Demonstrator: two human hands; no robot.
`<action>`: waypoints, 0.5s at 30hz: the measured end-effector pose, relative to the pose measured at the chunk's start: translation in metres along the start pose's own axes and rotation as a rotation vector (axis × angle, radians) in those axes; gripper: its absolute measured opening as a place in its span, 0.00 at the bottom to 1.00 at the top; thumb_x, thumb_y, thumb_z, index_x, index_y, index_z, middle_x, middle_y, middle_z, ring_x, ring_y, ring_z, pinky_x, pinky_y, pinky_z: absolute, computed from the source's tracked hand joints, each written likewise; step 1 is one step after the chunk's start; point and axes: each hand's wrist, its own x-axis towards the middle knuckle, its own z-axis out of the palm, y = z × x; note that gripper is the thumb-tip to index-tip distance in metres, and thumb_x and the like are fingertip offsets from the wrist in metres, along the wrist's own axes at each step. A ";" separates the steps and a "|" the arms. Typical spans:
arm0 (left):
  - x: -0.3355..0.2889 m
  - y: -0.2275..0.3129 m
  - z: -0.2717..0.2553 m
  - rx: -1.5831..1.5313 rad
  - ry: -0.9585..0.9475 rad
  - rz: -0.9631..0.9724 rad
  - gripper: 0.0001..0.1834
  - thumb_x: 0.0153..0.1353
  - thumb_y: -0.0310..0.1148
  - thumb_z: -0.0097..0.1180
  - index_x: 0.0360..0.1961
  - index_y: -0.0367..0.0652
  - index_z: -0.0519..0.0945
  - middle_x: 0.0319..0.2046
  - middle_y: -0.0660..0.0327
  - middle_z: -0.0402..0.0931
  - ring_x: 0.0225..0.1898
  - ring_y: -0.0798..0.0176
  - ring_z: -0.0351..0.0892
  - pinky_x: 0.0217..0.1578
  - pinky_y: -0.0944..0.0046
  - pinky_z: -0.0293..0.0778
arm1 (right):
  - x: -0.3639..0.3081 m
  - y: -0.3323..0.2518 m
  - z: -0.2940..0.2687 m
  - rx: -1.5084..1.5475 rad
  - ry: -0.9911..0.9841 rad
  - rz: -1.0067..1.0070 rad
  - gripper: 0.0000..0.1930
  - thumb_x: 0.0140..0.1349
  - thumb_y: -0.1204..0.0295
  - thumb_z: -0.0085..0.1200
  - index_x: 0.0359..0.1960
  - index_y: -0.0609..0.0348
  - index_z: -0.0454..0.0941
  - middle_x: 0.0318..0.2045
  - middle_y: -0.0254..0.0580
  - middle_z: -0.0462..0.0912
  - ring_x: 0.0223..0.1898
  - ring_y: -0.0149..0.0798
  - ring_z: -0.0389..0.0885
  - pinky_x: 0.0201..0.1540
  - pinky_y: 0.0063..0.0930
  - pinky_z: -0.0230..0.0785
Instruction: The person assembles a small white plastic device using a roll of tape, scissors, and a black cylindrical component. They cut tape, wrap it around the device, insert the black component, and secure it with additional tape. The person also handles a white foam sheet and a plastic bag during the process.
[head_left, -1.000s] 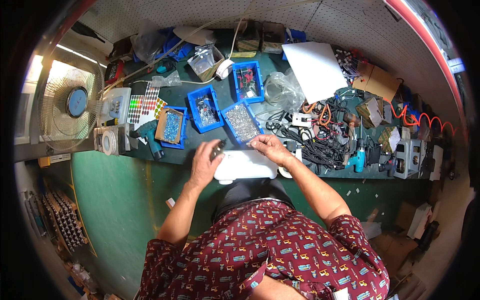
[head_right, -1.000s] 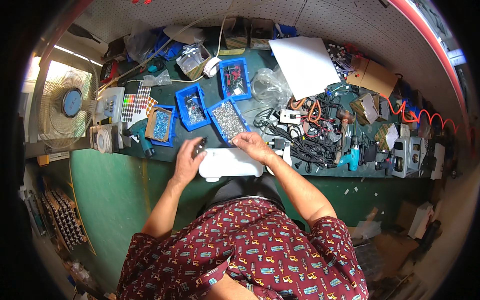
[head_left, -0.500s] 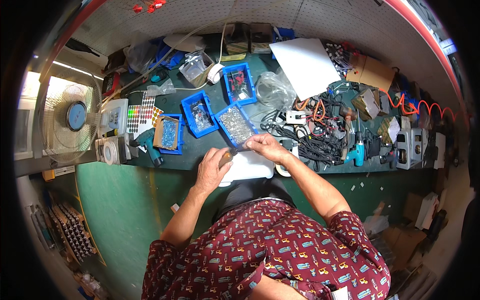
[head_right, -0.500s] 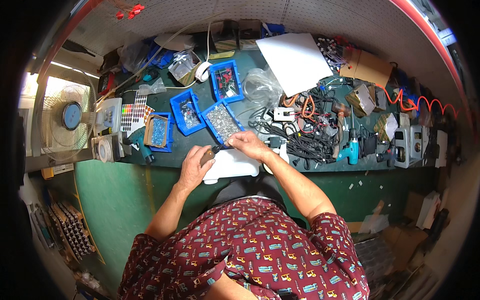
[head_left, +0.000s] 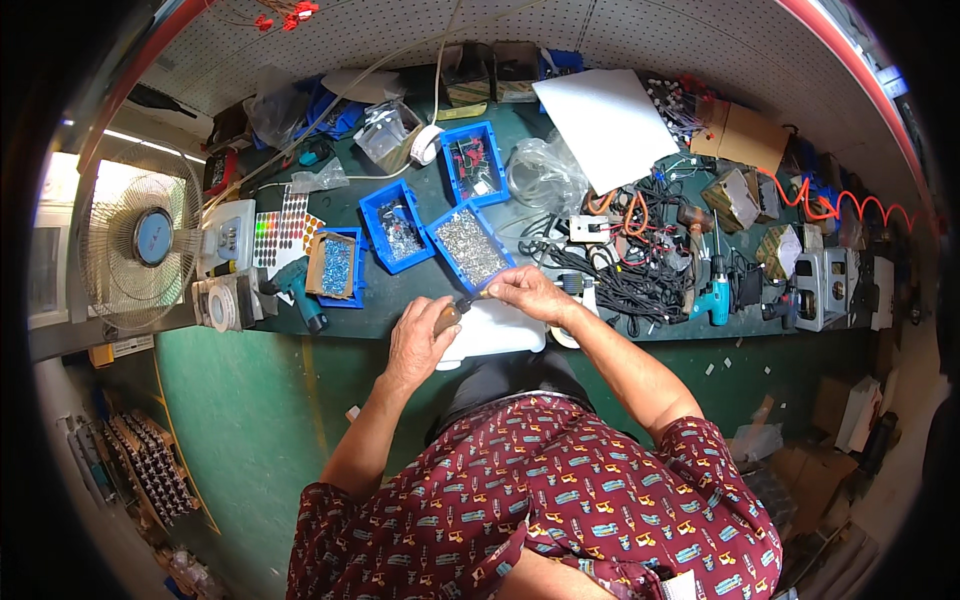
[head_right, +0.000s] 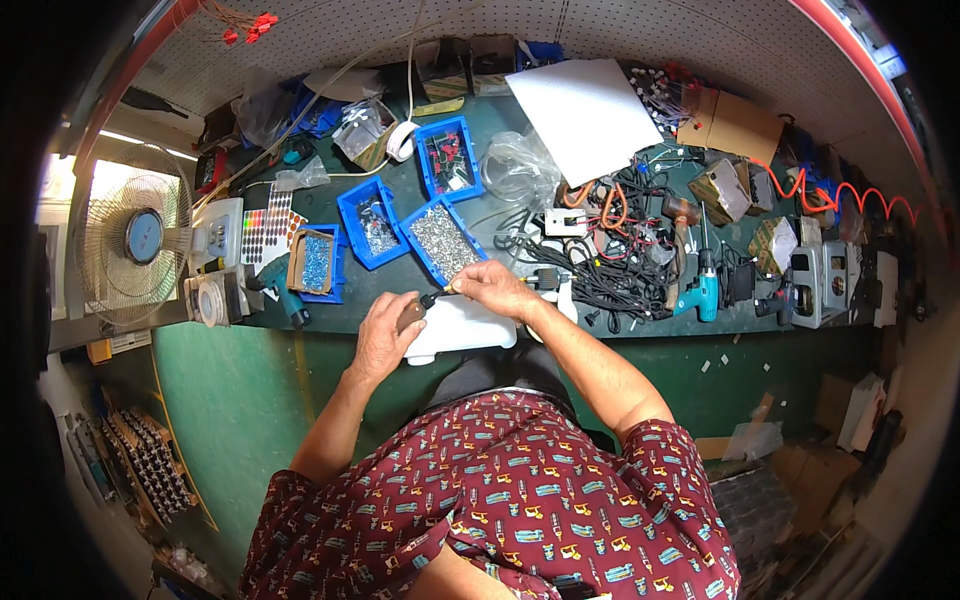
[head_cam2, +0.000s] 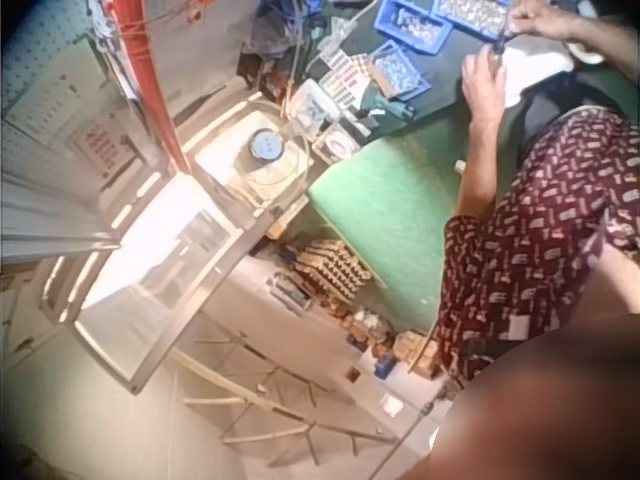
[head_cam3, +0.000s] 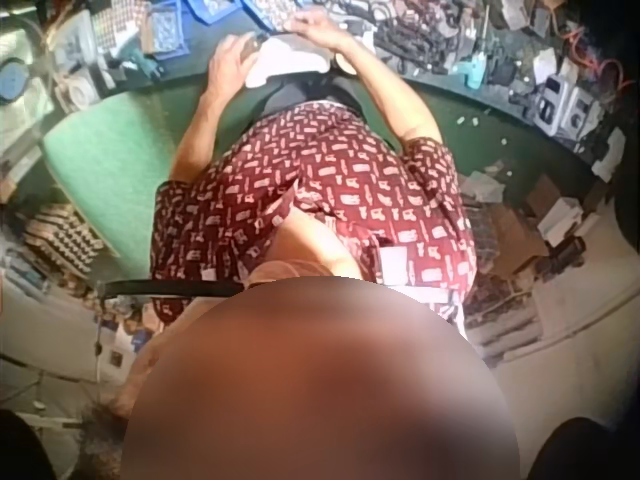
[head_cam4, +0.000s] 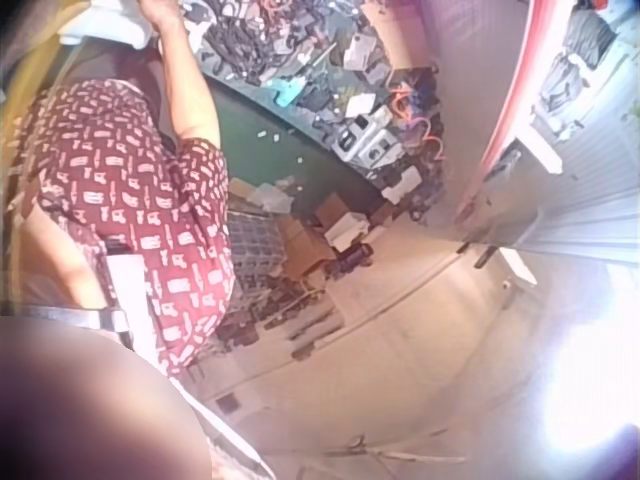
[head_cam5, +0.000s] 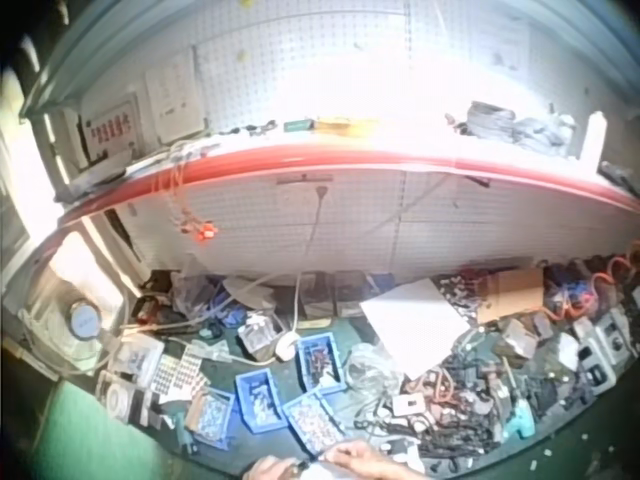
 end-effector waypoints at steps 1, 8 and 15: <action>-0.001 -0.001 0.000 0.006 -0.001 -0.002 0.24 0.57 0.33 0.67 0.55 0.40 0.78 0.43 0.53 0.76 0.49 0.46 0.76 0.51 0.50 0.71 | 0.000 -0.001 0.000 -0.013 -0.008 0.005 0.14 0.71 0.64 0.54 0.43 0.62 0.85 0.33 0.34 0.85 0.37 0.26 0.78 0.43 0.25 0.73; -0.005 -0.009 -0.002 0.086 0.028 0.025 0.24 0.55 0.31 0.67 0.54 0.42 0.79 0.46 0.54 0.79 0.50 0.47 0.75 0.54 0.51 0.68 | -0.001 -0.011 0.007 0.070 -0.054 0.037 0.09 0.69 0.68 0.57 0.40 0.62 0.84 0.34 0.32 0.85 0.36 0.23 0.78 0.41 0.23 0.73; -0.005 -0.079 0.005 -0.216 0.375 -0.249 0.24 0.57 0.24 0.65 0.55 0.39 0.76 0.42 0.53 0.79 0.41 0.58 0.79 0.43 0.58 0.77 | 0.003 0.001 0.002 0.069 -0.114 0.159 0.08 0.68 0.69 0.57 0.39 0.61 0.82 0.31 0.31 0.83 0.33 0.23 0.76 0.38 0.23 0.71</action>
